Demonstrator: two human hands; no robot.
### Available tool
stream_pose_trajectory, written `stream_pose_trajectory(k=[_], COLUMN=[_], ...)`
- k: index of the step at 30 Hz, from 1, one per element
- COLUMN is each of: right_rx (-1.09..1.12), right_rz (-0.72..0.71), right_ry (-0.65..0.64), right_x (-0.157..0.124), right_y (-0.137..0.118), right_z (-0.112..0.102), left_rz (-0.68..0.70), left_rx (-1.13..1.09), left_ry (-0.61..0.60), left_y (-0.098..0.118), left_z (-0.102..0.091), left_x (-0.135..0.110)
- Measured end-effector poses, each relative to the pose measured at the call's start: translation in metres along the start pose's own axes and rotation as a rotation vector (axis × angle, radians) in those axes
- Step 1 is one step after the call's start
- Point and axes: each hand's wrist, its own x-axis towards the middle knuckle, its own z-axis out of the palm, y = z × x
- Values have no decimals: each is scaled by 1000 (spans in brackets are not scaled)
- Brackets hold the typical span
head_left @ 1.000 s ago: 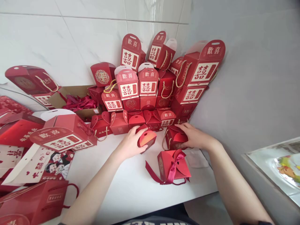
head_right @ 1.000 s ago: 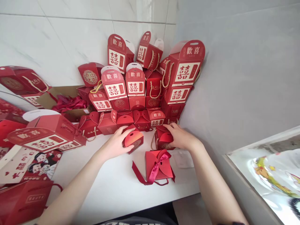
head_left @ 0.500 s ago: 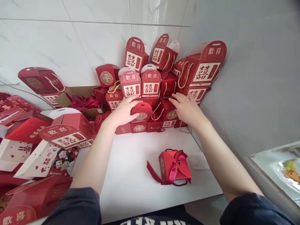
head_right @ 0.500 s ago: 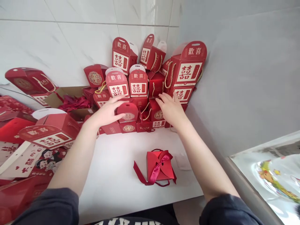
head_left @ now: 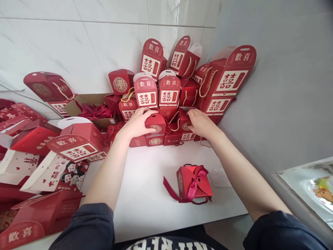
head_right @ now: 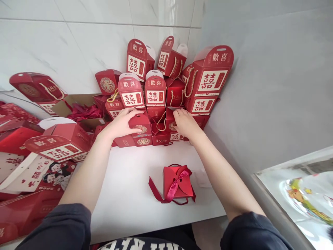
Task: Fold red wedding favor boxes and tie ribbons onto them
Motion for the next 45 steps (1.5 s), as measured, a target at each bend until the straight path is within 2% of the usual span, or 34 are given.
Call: stream_pose_trajectory(k=[4,6,8,11,13,15,18,21,23,25,27,28,30,33,35,37,38,39,41,43,45], right_rx=[-23,-36,-47,-70,-98,-115,-66,52,146,230,281,293,308,371,434,499,534,572,657,711,741], right_rz=[23,39,54,74,97,112,66,-23,-92,-185,-285,-328,-399,-483,-500,-463,-437,-419,-439,-503,-554], right_ry=[35,56,65,81,113,162,246,312,323,290,219,176,94,-1,-18,18,53,88,144,122,62], right_x=[-1,-4,-8,-13,-17,-20,-22,-20,-14,-4,9,16,31,48,56,61,62,64,67,69,72], right_y=[-6,-10,-12,-15,-18,-24,-39,-60,-76,-93,-111,-121,-139,-161,-166,-159,-153,-145,-129,-118,-112], right_z=[-4,-6,-6,-8,-11,-18,-33,-50,-57,-58,-53,-49,-40,-31,-32,-38,-44,-50,-63,-75,-80], left_rz=[-1,48,126,174,125,95,104,83,-31,-330,-693,-826,-999,-1139,-1180,-1150,-1083,-979,-682,-381,-155], left_rx=[-23,-50,-57,-22,-19,-21,63,158,200,268,337,341,289,199,191,222,245,266,245,123,-9], left_ry=[99,148,162,60,-48,-91,-4,143,265,491,690,713,674,603,621,680,699,707,656,545,439], left_y=[21,32,39,39,37,38,47,59,59,50,34,24,7,-5,-3,3,6,9,13,14,11], left_z=[-15,-21,-18,5,25,41,40,10,-18,-43,-58,-62,-62,-61,-65,-75,-81,-87,-98,-103,-100], left_x=[-1,4,16,43,58,66,58,23,-13,-52,-88,-103,-125,-142,-148,-155,-158,-160,-156,-139,-112])
